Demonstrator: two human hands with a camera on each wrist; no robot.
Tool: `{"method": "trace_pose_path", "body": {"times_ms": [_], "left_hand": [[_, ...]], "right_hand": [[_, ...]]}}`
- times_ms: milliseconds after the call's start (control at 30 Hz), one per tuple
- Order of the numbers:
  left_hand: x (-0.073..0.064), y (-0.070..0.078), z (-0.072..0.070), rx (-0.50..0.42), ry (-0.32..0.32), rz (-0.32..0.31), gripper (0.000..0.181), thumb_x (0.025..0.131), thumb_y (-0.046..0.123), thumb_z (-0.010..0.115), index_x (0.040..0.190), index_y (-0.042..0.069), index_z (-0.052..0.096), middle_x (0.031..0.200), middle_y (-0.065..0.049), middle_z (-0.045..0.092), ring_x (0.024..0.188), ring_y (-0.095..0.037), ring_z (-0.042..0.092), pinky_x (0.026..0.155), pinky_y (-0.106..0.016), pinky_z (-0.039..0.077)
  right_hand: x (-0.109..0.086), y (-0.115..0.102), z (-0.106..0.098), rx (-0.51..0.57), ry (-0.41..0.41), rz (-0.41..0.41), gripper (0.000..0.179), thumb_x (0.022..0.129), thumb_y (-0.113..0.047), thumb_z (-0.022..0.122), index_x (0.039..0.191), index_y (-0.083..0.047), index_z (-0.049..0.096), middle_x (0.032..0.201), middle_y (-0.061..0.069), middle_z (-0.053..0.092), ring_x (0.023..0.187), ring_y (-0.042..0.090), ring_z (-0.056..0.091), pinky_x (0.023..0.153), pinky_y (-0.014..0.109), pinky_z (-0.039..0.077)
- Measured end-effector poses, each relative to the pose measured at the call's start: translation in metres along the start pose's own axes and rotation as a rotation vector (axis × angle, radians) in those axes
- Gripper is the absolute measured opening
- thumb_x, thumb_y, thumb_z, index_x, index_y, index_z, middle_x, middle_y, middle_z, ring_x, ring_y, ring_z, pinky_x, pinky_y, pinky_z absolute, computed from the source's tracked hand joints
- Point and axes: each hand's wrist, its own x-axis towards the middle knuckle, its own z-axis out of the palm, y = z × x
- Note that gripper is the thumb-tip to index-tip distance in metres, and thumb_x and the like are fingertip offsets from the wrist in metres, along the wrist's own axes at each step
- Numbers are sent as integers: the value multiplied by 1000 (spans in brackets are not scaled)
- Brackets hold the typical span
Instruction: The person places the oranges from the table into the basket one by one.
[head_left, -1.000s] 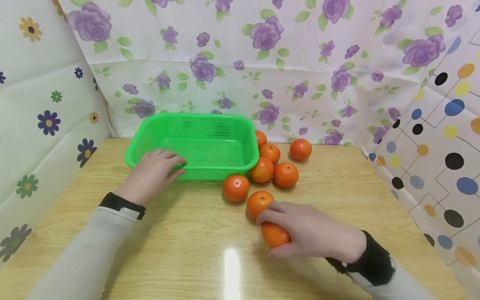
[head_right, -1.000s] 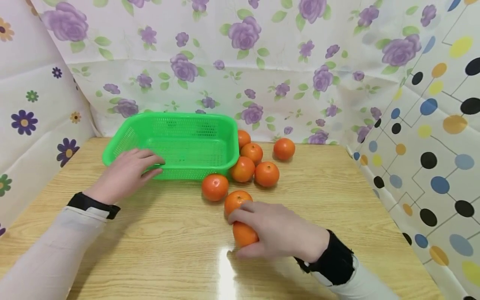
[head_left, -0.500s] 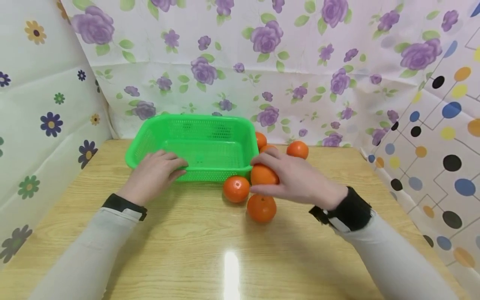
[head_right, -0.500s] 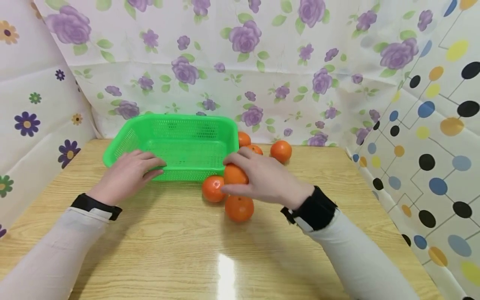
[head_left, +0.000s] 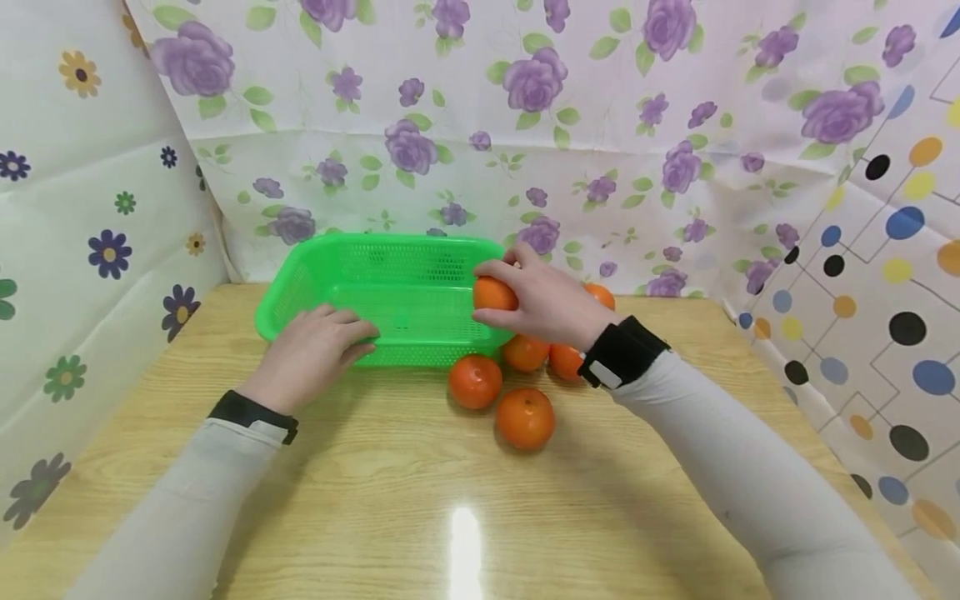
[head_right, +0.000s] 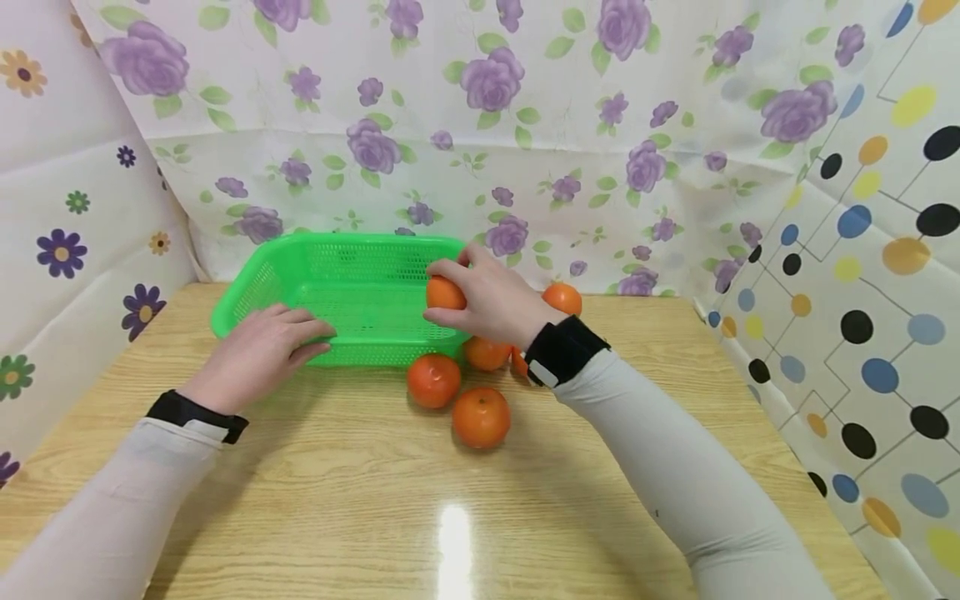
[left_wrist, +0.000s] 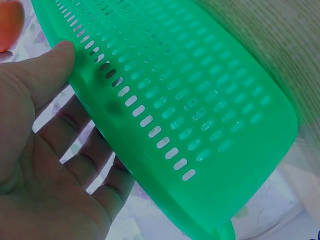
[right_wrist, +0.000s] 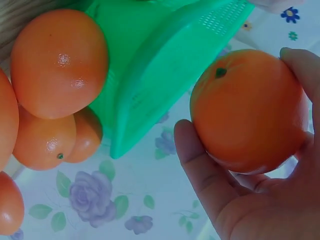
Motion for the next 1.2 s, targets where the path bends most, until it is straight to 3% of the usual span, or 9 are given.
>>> {"method": "trace_pose_path", "body": {"times_ms": [167, 500, 867, 1200], "left_hand": [[-1, 1, 0, -6, 3, 7, 14, 100, 10, 83, 113, 7, 84, 107, -9, 79, 97, -34, 70, 85, -47, 59], [-1, 1, 1, -7, 9, 2, 15, 100, 11, 83, 114, 7, 84, 108, -9, 80, 98, -33, 70, 87, -46, 59], [0, 3, 1, -11, 19, 6, 15, 99, 10, 84, 113, 6, 84, 106, -9, 80, 97, -34, 70, 86, -46, 59], [0, 3, 1, -11, 11, 0, 15, 99, 10, 84, 114, 6, 84, 108, -10, 80, 98, -34, 70, 87, -46, 59]], "right_hand": [[15, 4, 6, -15, -10, 28, 60, 104, -47, 78, 156, -22, 61, 138, 16, 49, 92, 29, 66, 75, 38, 62], [36, 13, 22, -44, -48, -22, 61, 103, -41, 82, 154, -15, 61, 138, 19, 55, 96, 29, 68, 79, 38, 63], [50, 15, 38, -69, -152, -39, 59, 100, -36, 85, 143, -9, 55, 134, 15, 59, 100, 29, 68, 85, 39, 61], [58, 14, 46, -90, -264, -95, 43, 104, -32, 81, 138, -12, 64, 135, 14, 58, 105, 28, 66, 91, 39, 59]]}}
